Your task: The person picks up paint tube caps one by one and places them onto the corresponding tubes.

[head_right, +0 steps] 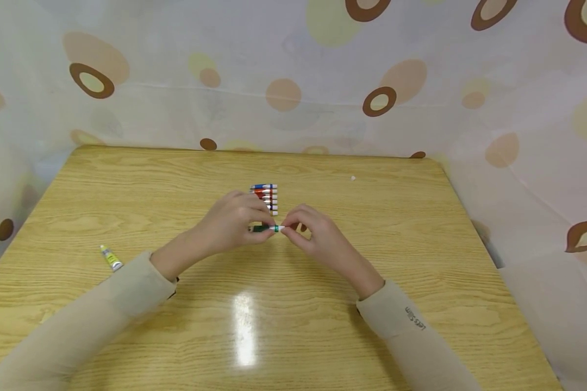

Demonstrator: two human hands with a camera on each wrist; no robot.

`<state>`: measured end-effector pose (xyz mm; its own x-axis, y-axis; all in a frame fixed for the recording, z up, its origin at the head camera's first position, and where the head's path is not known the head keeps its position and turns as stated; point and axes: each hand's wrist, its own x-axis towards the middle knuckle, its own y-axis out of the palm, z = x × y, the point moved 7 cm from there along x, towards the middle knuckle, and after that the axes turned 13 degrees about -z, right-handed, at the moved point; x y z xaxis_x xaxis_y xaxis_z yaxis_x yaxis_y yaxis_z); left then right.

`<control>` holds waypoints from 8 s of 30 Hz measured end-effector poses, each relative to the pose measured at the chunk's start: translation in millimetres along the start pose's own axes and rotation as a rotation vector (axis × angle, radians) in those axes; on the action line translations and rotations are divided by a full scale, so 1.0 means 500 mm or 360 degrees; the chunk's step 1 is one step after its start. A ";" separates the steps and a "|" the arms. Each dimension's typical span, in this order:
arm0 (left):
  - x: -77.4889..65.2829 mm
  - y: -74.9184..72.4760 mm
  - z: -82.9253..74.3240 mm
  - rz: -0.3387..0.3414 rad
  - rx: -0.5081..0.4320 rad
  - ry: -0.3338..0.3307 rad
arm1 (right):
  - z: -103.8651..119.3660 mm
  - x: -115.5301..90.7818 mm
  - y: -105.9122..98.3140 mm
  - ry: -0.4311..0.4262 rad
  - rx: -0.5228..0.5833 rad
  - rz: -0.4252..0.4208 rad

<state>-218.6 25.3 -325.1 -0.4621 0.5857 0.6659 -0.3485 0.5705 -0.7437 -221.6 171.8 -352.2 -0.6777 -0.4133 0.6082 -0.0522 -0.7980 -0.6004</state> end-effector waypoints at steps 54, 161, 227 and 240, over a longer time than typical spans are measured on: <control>-0.018 0.107 0.076 0.0464 0.0051 -0.0412 | -0.160 0.013 -0.106 0.0431 -0.0502 0.0059; -0.284 -0.191 0.222 0.0042 0.0345 -0.0810 | -0.309 0.034 -0.150 0.0793 -0.0541 0.0149; -0.338 -0.162 0.258 0.0428 0.0174 -0.1159 | -0.192 0.023 -0.152 0.0164 -0.0552 -0.0129; -0.227 -0.088 0.221 0.0447 0.0037 -0.1017 | -0.175 0.024 -0.128 0.0121 -0.0500 -0.0132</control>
<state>-241.0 -129.7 -374.6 -0.9239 0.2517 0.2880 -0.1597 0.4303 -0.8884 -290.5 256.0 -351.9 -0.7138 -0.3095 0.6283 -0.3251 -0.6481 -0.6886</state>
